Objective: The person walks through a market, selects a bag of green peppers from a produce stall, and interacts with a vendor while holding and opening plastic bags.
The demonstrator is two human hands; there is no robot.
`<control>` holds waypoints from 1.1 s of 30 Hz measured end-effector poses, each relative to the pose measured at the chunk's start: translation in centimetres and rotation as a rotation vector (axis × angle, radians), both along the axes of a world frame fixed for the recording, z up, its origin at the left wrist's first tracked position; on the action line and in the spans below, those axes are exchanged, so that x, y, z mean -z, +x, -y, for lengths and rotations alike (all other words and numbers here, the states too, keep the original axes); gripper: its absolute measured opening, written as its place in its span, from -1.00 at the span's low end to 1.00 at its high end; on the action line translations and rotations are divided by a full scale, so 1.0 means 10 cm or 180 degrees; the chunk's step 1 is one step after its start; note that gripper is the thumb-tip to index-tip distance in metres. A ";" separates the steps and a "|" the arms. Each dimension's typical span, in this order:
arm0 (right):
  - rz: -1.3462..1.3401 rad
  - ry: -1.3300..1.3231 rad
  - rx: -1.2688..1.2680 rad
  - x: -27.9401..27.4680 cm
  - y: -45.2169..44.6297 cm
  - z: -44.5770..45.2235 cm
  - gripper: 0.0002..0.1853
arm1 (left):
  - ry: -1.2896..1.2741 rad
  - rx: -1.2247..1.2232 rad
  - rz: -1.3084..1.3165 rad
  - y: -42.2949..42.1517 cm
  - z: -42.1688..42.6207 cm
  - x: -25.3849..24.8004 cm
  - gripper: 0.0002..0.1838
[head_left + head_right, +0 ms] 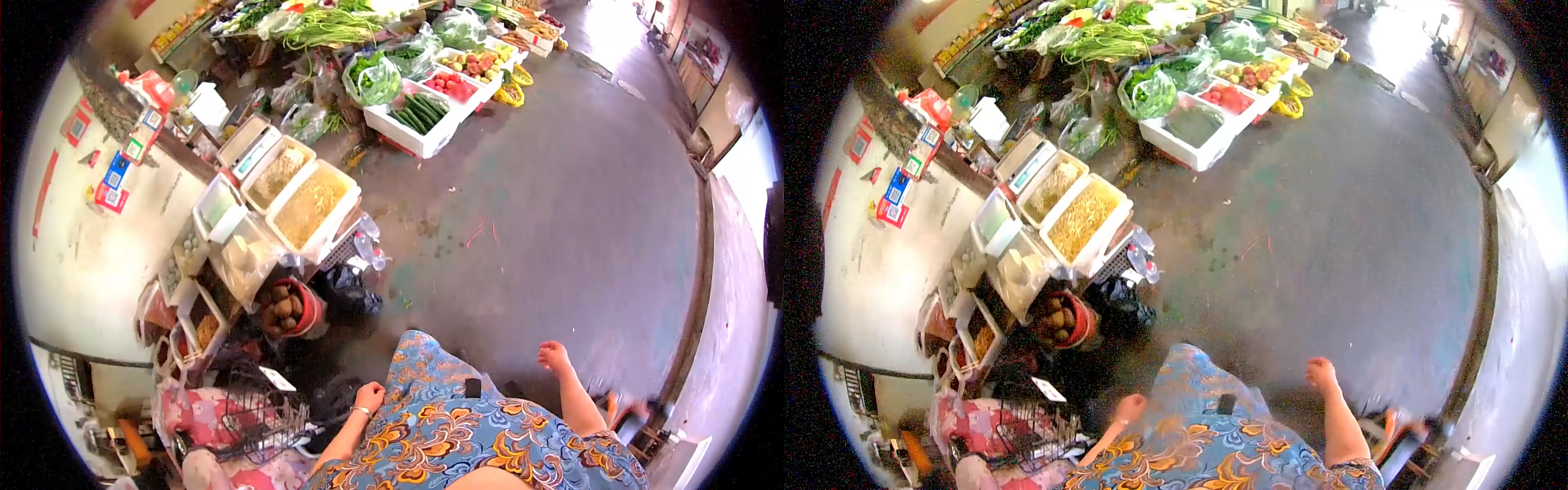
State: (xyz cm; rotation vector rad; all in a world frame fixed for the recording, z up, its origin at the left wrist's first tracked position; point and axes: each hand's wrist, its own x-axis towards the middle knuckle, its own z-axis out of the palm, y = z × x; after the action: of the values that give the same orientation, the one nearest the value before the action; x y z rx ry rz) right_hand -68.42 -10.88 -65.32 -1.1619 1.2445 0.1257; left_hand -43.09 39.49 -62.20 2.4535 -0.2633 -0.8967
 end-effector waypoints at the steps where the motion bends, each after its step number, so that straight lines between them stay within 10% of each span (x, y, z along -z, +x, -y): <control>1: -0.0027 -0.0305 -0.0006 -0.06 0.28 0.13 -0.68 | -0.0130 0.0061 0.0107 0.13 0.12 -0.03 -0.80; 11: -0.0131 0.0017 -0.1173 0.04 1.91 0.31 -0.64 | -0.0194 0.0220 0.0085 1.92 1.21 0.17 -0.84; 33: -0.0654 0.0175 -0.0105 0.03 3.61 1.94 -0.75 | -0.1205 0.0944 -0.1569 4.38 4.01 -0.30 -0.71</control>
State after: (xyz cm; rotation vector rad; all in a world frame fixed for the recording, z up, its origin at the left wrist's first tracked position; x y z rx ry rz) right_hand -32.37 -30.30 -65.65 -1.1434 1.3936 0.3084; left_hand 0.74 -0.56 -59.19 1.8082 -0.5668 -1.3978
